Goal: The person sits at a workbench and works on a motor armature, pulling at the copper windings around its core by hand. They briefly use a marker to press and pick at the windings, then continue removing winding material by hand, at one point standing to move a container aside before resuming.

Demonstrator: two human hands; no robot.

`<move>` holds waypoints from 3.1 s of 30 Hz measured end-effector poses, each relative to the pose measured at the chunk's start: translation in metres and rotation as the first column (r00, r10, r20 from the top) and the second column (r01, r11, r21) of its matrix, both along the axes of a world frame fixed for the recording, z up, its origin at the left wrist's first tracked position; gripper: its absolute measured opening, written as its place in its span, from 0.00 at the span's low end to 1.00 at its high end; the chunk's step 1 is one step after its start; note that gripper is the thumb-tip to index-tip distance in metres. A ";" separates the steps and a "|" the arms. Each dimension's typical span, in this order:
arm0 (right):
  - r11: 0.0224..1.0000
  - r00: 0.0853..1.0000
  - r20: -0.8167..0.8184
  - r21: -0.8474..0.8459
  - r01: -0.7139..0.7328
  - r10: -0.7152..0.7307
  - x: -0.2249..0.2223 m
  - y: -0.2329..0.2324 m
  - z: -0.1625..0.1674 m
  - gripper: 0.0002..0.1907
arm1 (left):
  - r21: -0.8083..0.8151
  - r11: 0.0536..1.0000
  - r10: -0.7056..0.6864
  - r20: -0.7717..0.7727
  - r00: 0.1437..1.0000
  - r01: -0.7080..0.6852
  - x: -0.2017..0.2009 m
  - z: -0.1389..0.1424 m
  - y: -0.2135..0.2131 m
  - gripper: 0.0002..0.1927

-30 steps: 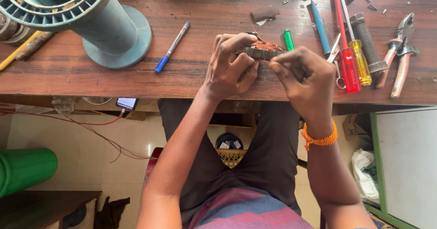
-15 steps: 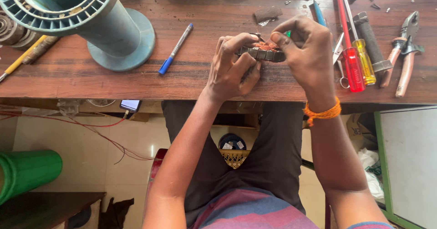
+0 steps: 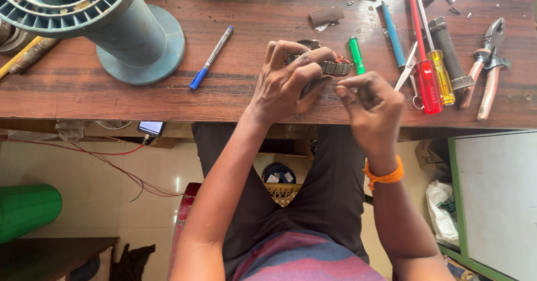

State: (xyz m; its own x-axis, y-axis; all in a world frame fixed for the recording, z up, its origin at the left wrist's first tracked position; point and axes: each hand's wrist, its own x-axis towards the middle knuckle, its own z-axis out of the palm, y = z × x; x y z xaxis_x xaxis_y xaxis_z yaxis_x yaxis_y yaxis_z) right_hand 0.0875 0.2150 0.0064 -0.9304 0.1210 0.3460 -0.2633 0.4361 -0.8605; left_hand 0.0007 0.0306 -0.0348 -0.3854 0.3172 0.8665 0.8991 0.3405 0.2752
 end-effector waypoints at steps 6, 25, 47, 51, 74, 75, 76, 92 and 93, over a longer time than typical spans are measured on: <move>0.995 1.000 -0.004 -0.099 -0.004 0.004 0.008 -0.023 -0.028 0.06 | -0.041 0.996 0.064 -0.188 0.980 -0.073 0.003 0.004 -0.002 0.08; 0.941 0.982 -0.122 0.324 -0.097 0.143 -0.051 -0.017 0.046 0.04 | 0.170 0.985 -0.016 0.071 0.997 0.003 0.004 -0.006 -0.001 0.11; 0.998 0.999 -0.014 0.022 -0.051 0.052 -0.002 0.002 -0.002 0.04 | -0.065 0.997 0.033 -0.043 0.999 -0.036 0.003 0.002 -0.002 0.15; 1.000 0.999 -0.030 -0.023 -0.016 0.015 0.003 -0.014 -0.016 0.04 | -0.066 0.994 0.075 -0.172 0.982 -0.087 0.004 0.005 -0.002 0.13; 0.927 0.982 -0.111 0.360 -0.105 0.154 -0.059 -0.017 0.048 0.04 | 0.160 0.986 0.040 0.018 0.999 -0.042 0.003 -0.007 0.001 0.10; 0.926 0.987 -0.086 0.366 -0.096 0.137 -0.063 -0.017 0.048 0.04 | 0.161 0.986 0.037 0.031 0.999 -0.041 0.003 -0.008 0.001 0.10; 0.924 0.991 -0.062 0.373 -0.088 0.119 -0.066 -0.016 0.047 0.04 | 0.164 0.986 0.034 0.044 0.998 -0.040 0.003 -0.008 0.001 0.10; 0.996 0.996 0.001 0.043 -0.084 0.084 -0.011 0.011 0.012 0.05 | -0.020 1.000 0.003 -0.002 1.000 -0.003 -0.002 -0.006 0.000 0.26; 0.998 0.998 0.012 0.011 -0.065 0.065 -0.010 0.008 0.007 0.04 | -0.018 1.000 0.001 0.004 1.000 -0.001 -0.002 -0.006 0.000 0.24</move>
